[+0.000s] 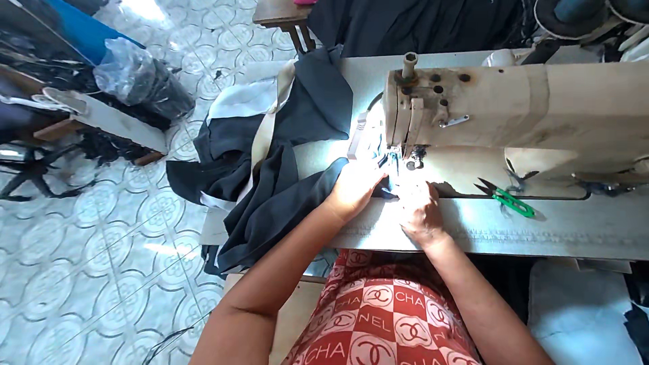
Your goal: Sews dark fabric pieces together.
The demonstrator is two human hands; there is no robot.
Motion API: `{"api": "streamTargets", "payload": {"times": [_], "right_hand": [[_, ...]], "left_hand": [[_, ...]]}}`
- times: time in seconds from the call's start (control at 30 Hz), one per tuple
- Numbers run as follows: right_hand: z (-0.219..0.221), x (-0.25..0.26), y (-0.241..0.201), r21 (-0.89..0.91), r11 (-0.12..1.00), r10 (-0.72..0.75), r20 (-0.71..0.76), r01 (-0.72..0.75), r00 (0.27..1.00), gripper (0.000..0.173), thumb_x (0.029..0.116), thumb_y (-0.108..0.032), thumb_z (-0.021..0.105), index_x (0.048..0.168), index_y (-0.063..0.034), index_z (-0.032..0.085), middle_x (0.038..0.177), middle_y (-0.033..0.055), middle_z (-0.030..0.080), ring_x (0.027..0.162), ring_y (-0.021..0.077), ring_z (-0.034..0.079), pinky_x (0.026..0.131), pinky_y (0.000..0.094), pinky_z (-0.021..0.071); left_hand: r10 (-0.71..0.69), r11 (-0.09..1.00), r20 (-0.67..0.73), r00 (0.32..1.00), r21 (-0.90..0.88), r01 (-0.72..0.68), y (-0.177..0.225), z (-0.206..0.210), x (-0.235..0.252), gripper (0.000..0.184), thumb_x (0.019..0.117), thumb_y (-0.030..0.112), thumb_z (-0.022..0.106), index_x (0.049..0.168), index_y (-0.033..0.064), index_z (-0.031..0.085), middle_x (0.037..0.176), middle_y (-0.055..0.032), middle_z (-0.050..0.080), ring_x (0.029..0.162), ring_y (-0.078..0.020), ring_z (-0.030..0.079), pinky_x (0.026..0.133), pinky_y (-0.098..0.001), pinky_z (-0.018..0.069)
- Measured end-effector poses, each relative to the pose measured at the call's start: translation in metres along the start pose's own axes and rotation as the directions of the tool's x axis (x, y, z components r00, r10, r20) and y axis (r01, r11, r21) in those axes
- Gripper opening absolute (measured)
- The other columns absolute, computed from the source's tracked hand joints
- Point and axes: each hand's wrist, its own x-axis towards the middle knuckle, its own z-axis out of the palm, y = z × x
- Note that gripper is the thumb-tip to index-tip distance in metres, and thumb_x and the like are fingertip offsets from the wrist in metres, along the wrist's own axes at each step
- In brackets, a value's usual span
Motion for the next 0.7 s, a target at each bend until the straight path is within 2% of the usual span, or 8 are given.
{"api": "streamTargets", "payload": {"times": [0.17,0.27,0.37,0.43,0.5,0.6,0.67,0.7], "right_hand": [[0.001,-0.001,0.0,-0.001,1.0,0.018,0.006,-0.018,1.0,0.025,0.0924,-0.013,0.061,0.11,-0.0048,0.076,0.119,0.0152,0.072,0.12,0.0358,0.063,0.105,0.0529,0.0471],[0.003,0.001,0.002,-0.014,0.999,0.047,0.013,-0.047,0.999,0.025,0.0922,-0.013,0.063,0.113,-0.0059,0.075,0.119,0.0158,0.071,0.118,0.036,0.064,0.101,0.0538,0.049],[0.001,0.011,-0.003,-0.049,0.994,0.095,0.028,-0.093,0.995,0.026,0.0908,-0.011,0.064,0.113,-0.0046,0.076,0.117,0.0173,0.071,0.113,0.0381,0.065,0.092,0.0566,0.0505],[-0.001,0.016,-0.004,-0.046,0.991,0.127,0.052,-0.125,0.991,0.025,0.0919,-0.012,0.064,0.113,-0.0045,0.075,0.118,0.017,0.071,0.112,0.0383,0.065,0.089,0.0581,0.05],[-0.008,0.021,-0.004,-0.016,0.989,0.15,0.105,-0.149,0.983,0.027,0.0941,-0.013,0.063,0.118,-0.0059,0.073,0.12,0.0158,0.07,0.113,0.0367,0.064,0.091,0.0578,0.0496],[-0.03,0.024,-0.002,0.05,0.991,0.113,0.165,-0.122,0.98,0.024,0.0977,-0.011,0.06,0.117,-0.0062,0.075,0.117,0.0132,0.072,0.113,0.032,0.067,0.096,0.0511,0.0538],[-0.061,0.021,0.003,0.129,0.985,0.098,0.111,-0.112,0.989,0.023,0.1006,-0.013,0.059,0.115,-0.0041,0.074,0.119,0.0126,0.072,0.115,0.0278,0.067,0.1,0.0455,0.0544],[-0.084,0.018,0.009,0.181,0.976,0.106,0.074,-0.118,0.992,0.024,0.102,-0.014,0.058,0.117,-0.003,0.073,0.125,0.0123,0.07,0.12,0.0253,0.065,0.102,0.0431,0.0539]], "left_hand": [[0.015,1.0,-0.045,0.999,-0.02,-0.015,-0.006,0.005,-0.002,0.027,0.0887,-0.001,0.065,0.111,0.0082,0.076,0.107,-0.014,0.072,0.104,-0.0322,0.068,0.088,-0.0509,0.0542],[0.008,1.0,-0.079,0.997,-0.009,-0.009,-0.009,0.009,0.002,0.027,0.0892,0.0,0.064,0.112,0.0087,0.076,0.105,-0.0138,0.072,0.101,-0.0322,0.069,0.085,-0.051,0.0546],[-0.055,0.998,-0.106,0.993,0.013,0.057,-0.015,0.017,0.007,0.029,0.0934,0.003,0.061,0.117,0.0117,0.075,0.112,-0.0138,0.073,0.111,-0.0339,0.068,0.097,-0.0543,0.0517],[-0.114,0.993,-0.098,0.989,0.031,0.117,-0.017,0.021,0.013,0.027,0.0966,0.006,0.057,0.116,0.0129,0.075,0.114,-0.0135,0.073,0.114,-0.0339,0.067,0.099,-0.0548,0.051],[-0.16,0.985,-0.068,0.985,0.05,0.163,-0.016,0.02,0.018,0.028,0.0963,0.005,0.057,0.117,0.0128,0.074,0.116,-0.015,0.072,0.115,-0.0358,0.066,0.098,-0.0568,0.0513],[-0.223,0.974,-0.079,0.972,0.019,0.225,-0.016,0.024,0.02,0.028,0.097,0.006,0.057,0.118,0.0125,0.074,0.119,-0.0166,0.071,0.117,-0.0364,0.065,0.098,-0.0566,0.0511],[-0.314,0.945,-0.084,0.946,-0.123,0.303,-0.018,0.028,0.021,0.025,0.1012,0.012,0.056,0.122,0.011,0.071,0.125,-0.0158,0.068,0.123,-0.0299,0.062,0.106,-0.0489,0.05],[-0.323,0.942,-0.094,0.942,-0.128,0.311,-0.015,0.029,0.02,0.027,0.0991,0.011,0.058,0.123,0.0107,0.071,0.126,-0.0172,0.068,0.122,-0.0311,0.063,0.103,-0.0496,0.0506]]}}
